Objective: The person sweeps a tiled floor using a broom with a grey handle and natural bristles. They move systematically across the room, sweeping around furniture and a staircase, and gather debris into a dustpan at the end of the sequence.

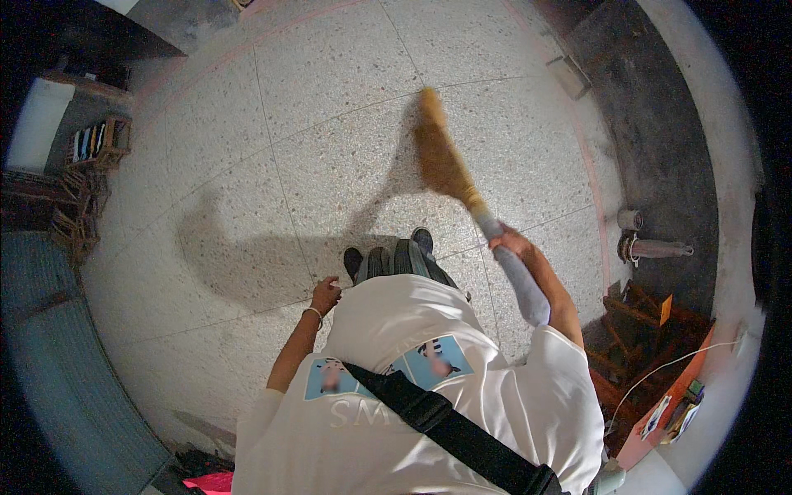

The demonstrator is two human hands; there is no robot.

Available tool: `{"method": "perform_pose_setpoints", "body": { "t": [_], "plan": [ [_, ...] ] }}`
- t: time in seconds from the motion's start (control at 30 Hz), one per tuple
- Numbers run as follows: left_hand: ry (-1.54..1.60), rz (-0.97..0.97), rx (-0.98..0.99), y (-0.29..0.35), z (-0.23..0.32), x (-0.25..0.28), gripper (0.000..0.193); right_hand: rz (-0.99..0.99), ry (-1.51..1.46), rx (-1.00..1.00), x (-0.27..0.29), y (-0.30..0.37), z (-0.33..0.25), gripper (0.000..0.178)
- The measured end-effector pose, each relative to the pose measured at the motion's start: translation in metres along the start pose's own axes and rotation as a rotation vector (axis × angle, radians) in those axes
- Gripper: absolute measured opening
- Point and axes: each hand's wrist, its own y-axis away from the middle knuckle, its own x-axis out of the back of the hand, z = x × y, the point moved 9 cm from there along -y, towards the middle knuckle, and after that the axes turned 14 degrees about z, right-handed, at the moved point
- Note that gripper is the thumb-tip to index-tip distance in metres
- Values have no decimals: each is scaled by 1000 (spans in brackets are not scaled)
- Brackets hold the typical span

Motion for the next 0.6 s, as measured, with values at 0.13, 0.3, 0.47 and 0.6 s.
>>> {"method": "perform_pose_setpoints", "body": {
  "t": [0.13,0.3,0.47,0.6],
  "plan": [
    [-187,66,-161,1,-8,-4,44,230,37,-7,35,-7,-55,80],
    [-125,102,-306,-4,-22,-8,42,248,-20,87,29,0,-41,80],
    [-195,61,-185,-10,-38,-17,42,-51,80,-1,-52,43,-77,93],
    [-57,-23,49,1,10,-14,42,-87,68,115,-81,18,-45,84]
  ]
}}
